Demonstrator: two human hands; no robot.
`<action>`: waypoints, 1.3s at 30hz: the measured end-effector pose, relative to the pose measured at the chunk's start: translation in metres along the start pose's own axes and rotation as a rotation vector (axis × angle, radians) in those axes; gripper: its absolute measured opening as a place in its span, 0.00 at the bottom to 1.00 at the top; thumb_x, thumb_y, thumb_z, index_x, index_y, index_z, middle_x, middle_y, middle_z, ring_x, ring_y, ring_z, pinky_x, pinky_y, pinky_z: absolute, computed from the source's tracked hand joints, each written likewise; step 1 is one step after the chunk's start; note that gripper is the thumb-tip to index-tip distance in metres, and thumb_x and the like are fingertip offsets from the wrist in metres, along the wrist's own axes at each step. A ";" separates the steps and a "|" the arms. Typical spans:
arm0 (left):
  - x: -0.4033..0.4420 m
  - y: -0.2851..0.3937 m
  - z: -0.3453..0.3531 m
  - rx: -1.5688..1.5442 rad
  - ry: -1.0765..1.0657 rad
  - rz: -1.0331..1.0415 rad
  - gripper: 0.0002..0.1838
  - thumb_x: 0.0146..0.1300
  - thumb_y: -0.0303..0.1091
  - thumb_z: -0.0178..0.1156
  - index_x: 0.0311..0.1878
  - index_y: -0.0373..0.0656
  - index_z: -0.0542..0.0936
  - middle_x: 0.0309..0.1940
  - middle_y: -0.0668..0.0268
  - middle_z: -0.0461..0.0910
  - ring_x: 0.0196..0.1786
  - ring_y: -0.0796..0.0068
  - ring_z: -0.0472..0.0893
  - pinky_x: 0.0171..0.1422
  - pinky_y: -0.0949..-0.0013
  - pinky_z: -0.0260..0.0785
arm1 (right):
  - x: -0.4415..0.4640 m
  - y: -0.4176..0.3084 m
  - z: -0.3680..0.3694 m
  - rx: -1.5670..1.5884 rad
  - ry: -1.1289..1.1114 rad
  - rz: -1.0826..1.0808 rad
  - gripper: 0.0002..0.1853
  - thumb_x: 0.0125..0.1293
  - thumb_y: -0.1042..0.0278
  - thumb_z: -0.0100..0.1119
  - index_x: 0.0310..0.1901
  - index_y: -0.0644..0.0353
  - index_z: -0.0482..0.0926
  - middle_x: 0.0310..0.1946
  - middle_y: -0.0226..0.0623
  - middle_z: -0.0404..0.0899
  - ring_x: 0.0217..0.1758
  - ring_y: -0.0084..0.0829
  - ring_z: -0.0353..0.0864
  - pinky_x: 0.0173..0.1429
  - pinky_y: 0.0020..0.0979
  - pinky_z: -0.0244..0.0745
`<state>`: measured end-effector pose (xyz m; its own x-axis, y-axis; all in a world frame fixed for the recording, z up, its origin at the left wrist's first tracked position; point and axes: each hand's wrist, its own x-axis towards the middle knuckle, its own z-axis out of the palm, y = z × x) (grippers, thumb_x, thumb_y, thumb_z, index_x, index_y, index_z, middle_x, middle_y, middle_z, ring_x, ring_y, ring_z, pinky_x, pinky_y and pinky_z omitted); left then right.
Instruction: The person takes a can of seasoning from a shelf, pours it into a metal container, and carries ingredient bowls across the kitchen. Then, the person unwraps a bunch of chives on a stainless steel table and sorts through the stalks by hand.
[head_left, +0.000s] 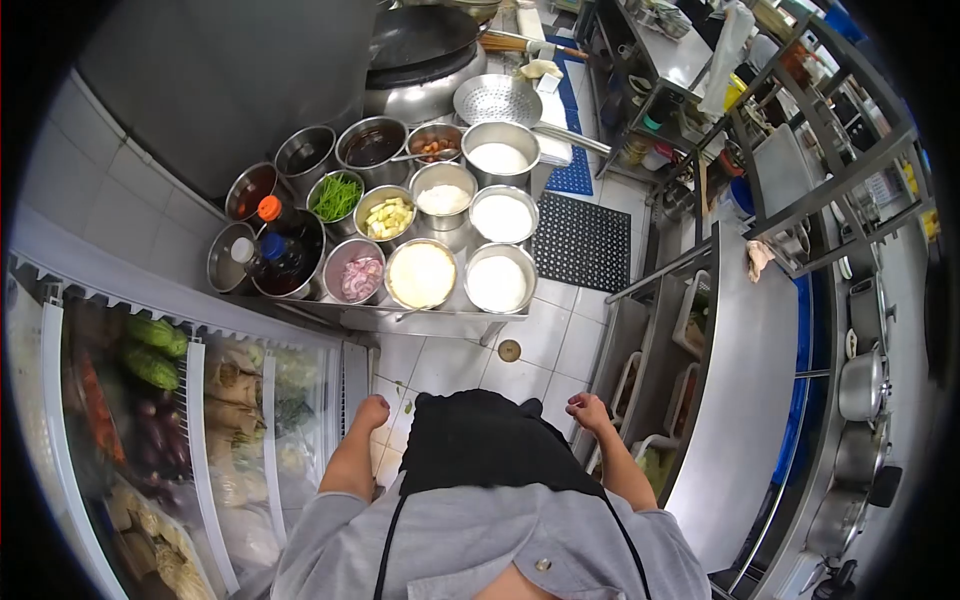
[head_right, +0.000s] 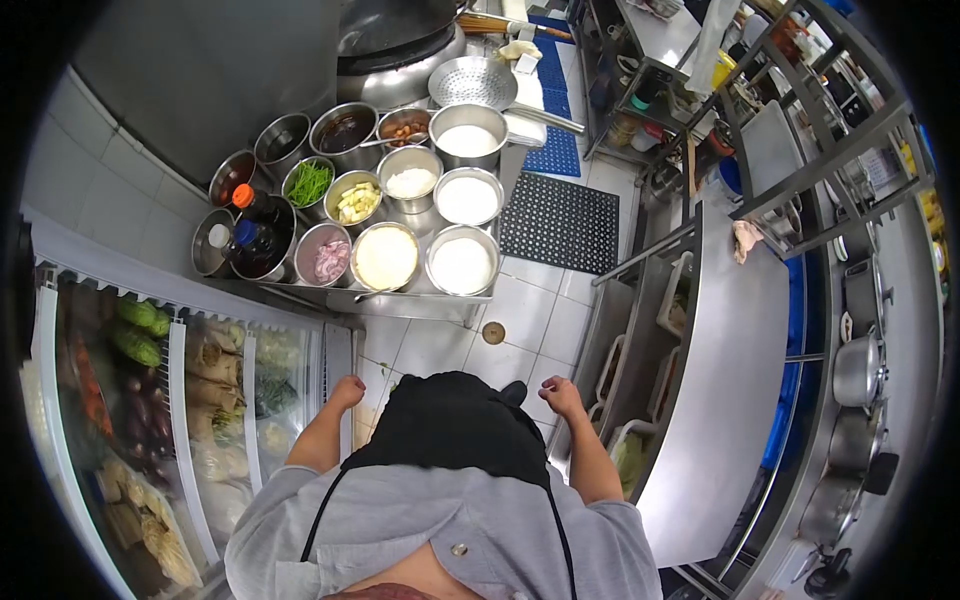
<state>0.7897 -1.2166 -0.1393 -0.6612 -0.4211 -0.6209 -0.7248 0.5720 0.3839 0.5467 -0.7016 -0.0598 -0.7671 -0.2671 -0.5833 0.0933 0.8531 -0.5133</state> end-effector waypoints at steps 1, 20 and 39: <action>-0.005 0.008 0.001 0.029 0.010 0.024 0.10 0.53 0.33 0.61 0.37 0.47 0.87 0.45 0.53 0.86 0.51 0.50 0.84 0.58 0.54 0.76 | -0.001 0.009 -0.004 0.066 0.004 0.034 0.17 0.58 0.65 0.69 0.48 0.60 0.84 0.34 0.39 0.86 0.29 0.30 0.85 0.29 0.33 0.81; -0.097 0.493 0.001 -0.383 -0.103 0.983 0.26 0.77 0.48 0.47 0.69 0.41 0.73 0.71 0.51 0.67 0.72 0.52 0.68 0.74 0.59 0.61 | 0.006 0.013 -0.069 1.589 -0.085 0.269 0.42 0.66 0.29 0.57 0.68 0.57 0.65 0.64 0.52 0.69 0.64 0.45 0.74 0.66 0.48 0.72; -0.072 0.480 0.041 -0.620 -0.825 0.423 0.36 0.76 0.62 0.41 0.76 0.46 0.64 0.74 0.49 0.64 0.77 0.55 0.62 0.77 0.55 0.56 | -0.137 -0.214 -0.257 0.935 0.914 -0.882 0.54 0.66 0.18 0.37 0.80 0.57 0.49 0.78 0.47 0.54 0.82 0.44 0.50 0.77 0.50 0.57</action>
<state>0.4974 -0.8831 0.0609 -0.7133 0.4532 -0.5347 -0.5952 0.0112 0.8035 0.4685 -0.7322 0.2916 -0.8658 0.1348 0.4819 -0.4942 -0.0786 -0.8658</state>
